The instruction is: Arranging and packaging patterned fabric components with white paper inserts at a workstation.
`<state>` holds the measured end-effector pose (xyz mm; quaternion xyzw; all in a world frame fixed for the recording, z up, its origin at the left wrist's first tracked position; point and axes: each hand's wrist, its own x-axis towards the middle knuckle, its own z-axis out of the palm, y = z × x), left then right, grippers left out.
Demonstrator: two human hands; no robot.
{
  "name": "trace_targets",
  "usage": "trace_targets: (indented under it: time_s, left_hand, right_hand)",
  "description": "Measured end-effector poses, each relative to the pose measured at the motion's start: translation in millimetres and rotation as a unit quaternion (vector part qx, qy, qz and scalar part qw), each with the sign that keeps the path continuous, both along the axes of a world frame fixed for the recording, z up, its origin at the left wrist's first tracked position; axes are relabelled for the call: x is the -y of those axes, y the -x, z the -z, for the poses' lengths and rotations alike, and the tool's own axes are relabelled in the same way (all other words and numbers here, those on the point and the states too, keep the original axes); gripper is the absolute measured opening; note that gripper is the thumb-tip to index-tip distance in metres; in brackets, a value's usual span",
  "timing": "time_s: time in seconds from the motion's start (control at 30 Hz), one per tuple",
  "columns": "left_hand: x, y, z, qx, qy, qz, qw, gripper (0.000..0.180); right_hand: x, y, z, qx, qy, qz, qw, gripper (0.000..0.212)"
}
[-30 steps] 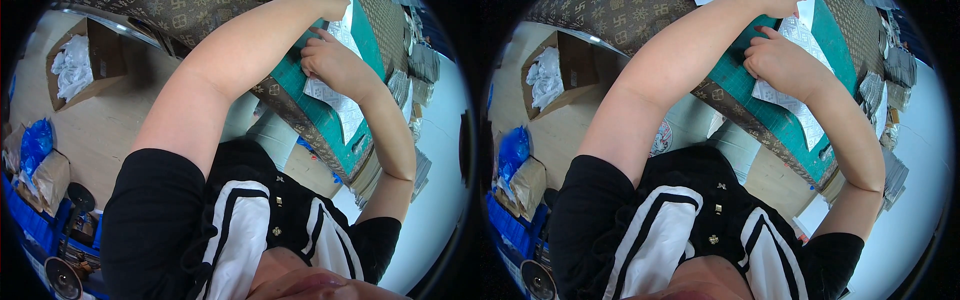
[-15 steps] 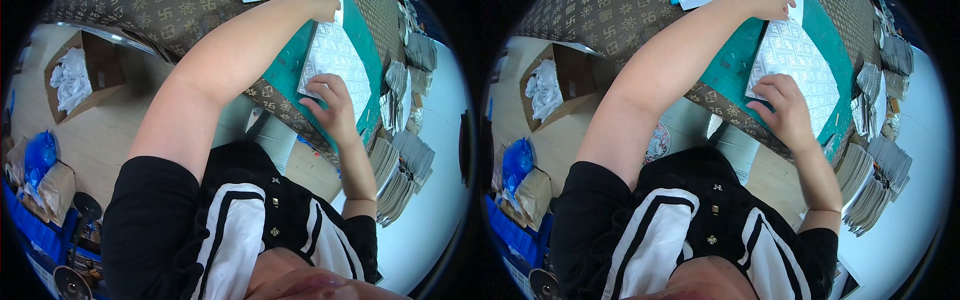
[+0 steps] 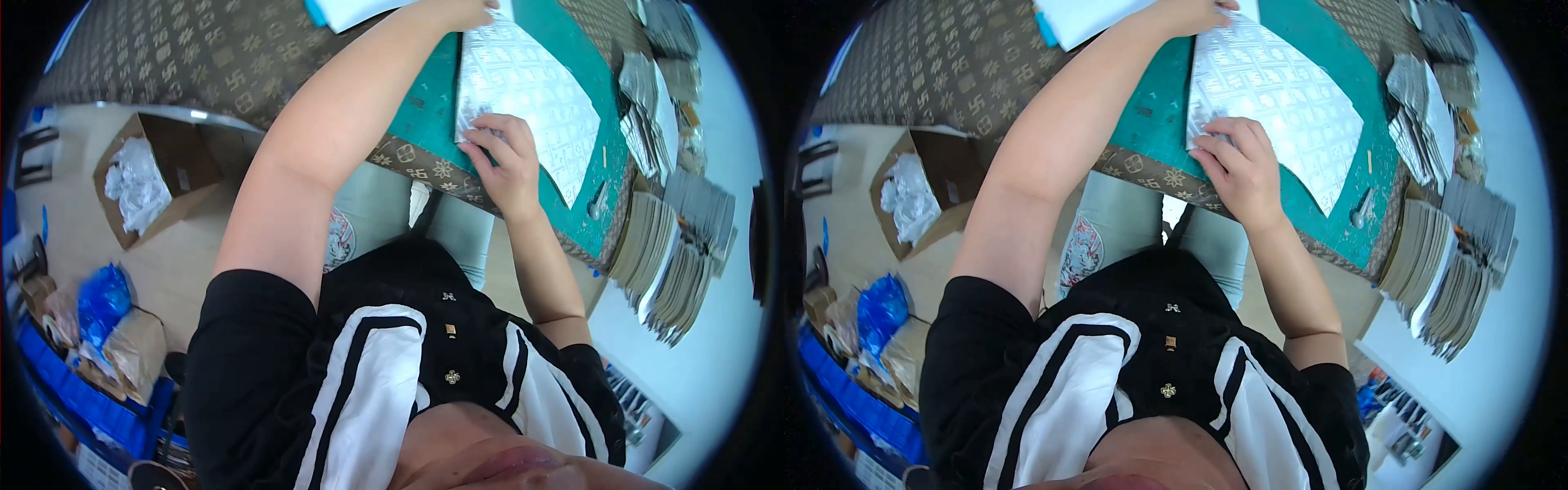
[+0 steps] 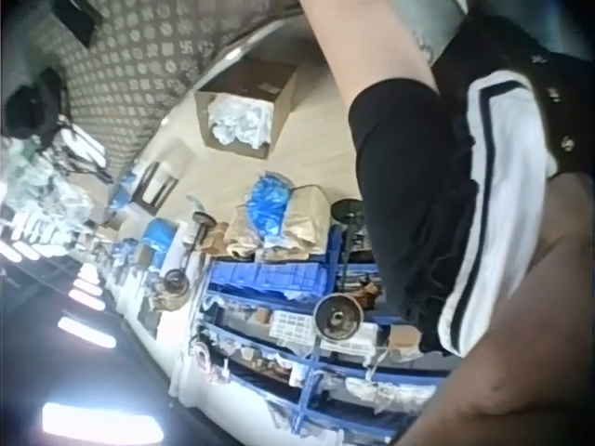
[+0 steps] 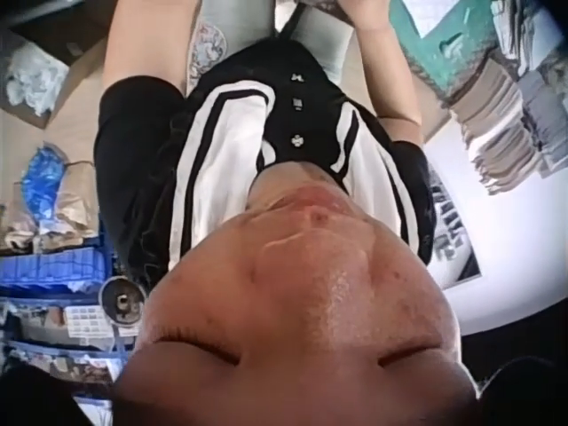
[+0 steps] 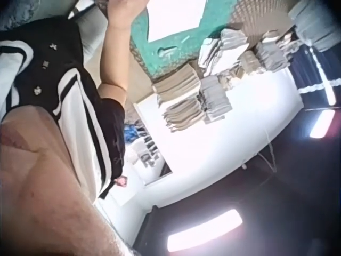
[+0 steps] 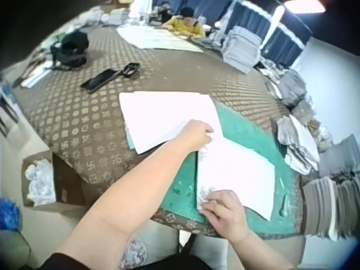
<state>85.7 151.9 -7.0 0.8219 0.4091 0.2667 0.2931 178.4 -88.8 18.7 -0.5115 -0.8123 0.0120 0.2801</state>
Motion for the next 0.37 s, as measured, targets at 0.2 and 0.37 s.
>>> trace_targets:
  time_s: [0.2,0.37]
  left_hand:
    - [-28,9,55,0.122,-0.076,0.088,0.986,0.034]
    - [-72,20,64,0.094,0.038,0.14,0.985,0.041]
  right_hand:
    - [23,-13,-17,-0.098,0.026,0.082,0.991,0.031]
    - [76,-85,-8,-0.083,-0.049,0.29,0.952,0.031]
